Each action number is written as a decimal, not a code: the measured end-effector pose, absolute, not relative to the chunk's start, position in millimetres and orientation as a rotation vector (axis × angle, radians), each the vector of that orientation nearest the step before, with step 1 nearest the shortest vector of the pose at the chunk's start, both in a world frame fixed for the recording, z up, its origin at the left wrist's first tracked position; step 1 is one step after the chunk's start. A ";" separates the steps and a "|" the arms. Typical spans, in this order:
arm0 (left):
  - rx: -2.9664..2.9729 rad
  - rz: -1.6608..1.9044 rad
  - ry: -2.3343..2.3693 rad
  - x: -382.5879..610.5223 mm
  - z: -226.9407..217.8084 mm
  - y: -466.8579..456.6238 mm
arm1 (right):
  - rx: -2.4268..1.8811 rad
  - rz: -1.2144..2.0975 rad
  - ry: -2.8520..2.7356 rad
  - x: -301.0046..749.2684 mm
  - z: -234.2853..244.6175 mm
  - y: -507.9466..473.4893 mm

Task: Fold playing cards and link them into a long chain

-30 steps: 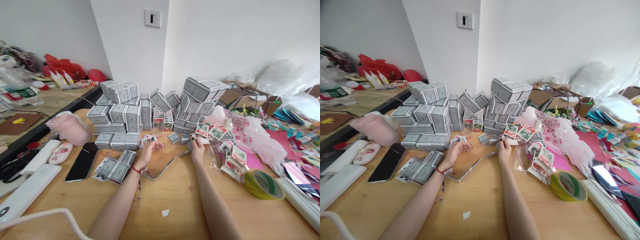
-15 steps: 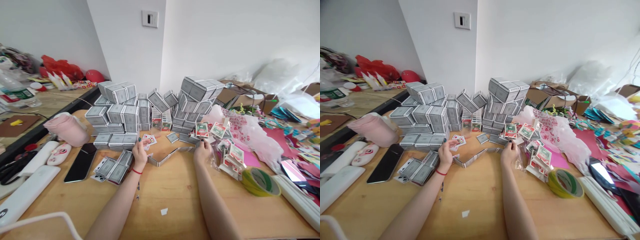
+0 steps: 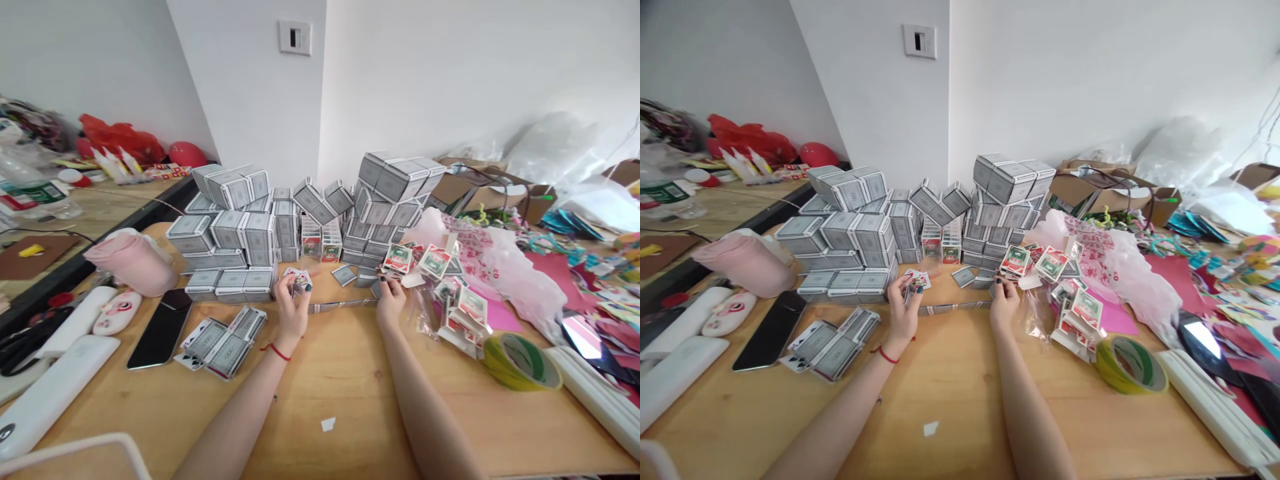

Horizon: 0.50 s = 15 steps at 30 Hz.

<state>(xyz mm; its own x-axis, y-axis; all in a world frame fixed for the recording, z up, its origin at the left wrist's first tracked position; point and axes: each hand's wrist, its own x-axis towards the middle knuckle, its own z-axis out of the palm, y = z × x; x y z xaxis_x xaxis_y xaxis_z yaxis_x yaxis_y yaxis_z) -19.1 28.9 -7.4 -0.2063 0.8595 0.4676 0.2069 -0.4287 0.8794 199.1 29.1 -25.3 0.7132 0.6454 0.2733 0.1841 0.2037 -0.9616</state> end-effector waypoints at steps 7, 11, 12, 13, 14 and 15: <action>1.375 1.530 1.059 -29.3 0.2 38.3 | -1.088 0.842 -0.923 177.6 -18.0 25.9; 1.452 1.428 1.023 -29.8 2.0 39.5 | -0.942 1.171 -1.000 165.2 -12.0 22.0; 1.453 1.393 0.993 -29.6 0.5 40.4 | -0.919 1.216 -1.021 163.1 -10.3 20.8; 1.445 1.358 0.963 -29.6 -1.5 41.6 | -0.903 1.254 -1.037 161.6 -8.8 19.6; 1.440 1.331 0.945 -29.7 -3.4 42.9 | -0.894 1.285 -1.048 160.8 -7.7 18.6; 1.451 1.307 0.932 -30.1 -5.0 44.2 | -0.895 1.311 -1.058 160.6 -7.1 17.7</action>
<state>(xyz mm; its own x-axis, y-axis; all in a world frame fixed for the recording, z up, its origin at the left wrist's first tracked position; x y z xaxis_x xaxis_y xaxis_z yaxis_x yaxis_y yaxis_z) -30.1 44.2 -5.0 0.1418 0.9511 0.2743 -0.0503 -0.2698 0.9616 160.6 17.7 -7.1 -0.0372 0.9948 0.0946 -0.3025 0.0790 -0.9499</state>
